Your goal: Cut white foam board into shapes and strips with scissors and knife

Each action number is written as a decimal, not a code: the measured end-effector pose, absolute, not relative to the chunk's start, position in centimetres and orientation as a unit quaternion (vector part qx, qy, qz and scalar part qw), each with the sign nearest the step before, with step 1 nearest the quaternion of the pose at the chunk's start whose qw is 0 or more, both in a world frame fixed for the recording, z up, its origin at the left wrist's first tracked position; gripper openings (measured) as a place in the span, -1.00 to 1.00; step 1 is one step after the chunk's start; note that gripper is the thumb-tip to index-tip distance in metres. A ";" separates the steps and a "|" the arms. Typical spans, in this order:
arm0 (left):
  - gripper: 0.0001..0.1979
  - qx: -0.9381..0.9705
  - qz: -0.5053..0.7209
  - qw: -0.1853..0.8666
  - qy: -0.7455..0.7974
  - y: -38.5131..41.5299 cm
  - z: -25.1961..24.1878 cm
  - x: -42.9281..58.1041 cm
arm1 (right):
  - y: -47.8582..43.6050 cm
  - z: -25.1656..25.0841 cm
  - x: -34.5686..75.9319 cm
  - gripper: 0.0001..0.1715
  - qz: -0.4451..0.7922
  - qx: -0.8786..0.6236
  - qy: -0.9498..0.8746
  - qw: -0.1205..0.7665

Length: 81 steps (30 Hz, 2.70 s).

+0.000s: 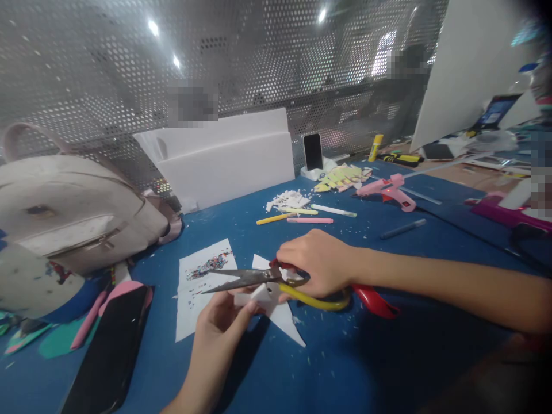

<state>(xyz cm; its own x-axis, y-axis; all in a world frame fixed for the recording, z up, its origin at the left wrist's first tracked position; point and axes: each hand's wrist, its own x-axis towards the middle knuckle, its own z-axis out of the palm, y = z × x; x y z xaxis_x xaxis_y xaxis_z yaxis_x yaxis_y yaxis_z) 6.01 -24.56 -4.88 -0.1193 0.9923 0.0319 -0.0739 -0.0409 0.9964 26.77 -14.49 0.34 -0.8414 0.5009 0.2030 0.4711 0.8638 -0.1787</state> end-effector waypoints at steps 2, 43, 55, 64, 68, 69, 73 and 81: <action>-0.82 0.484 0.547 0.446 0.517 -24.6 -4.9 6.1 | -15.0 0.5 26.6 -0.41 0.057 -0.249 -0.959 0.125; -0.57 0.482 0.476 0.639 0.365 -25.7 -4.0 6.3 | -16.2 0.4 26.0 -0.50 0.179 -0.245 -0.948 0.093; -0.51 0.502 0.472 0.628 0.363 -25.7 -3.8 6.1 | -16.4 0.1 25.9 -0.48 0.211 -0.223 -0.949 0.066; -0.53 0.465 0.521 0.610 0.375 -25.5 -3.9 6.1 | -16.1 -0.1 26.0 -0.46 0.226 -0.238 -0.943 0.060; -0.60 0.434 0.555 0.589 0.397 -25.5 -3.8 6.1 | -16.1 -0.1 26.1 -0.47 0.230 -0.248 -0.940 0.052; -0.61 0.434 0.554 0.585 0.402 -25.6 -3.9 6.0 | -16.1 -0.1 26.1 -0.47 0.230 -0.251 -0.939 0.050; -0.61 0.437 0.548 0.580 0.416 -25.6 -4.1 5.6 | -16.0 -0.1 26.1 -0.46 0.221 -0.251 -0.941 0.044; -0.60 0.488 0.525 0.576 0.393 -24.4 -4.1 4.4 | -15.1 -0.2 26.2 -0.42 0.208 -0.244 -0.946 0.039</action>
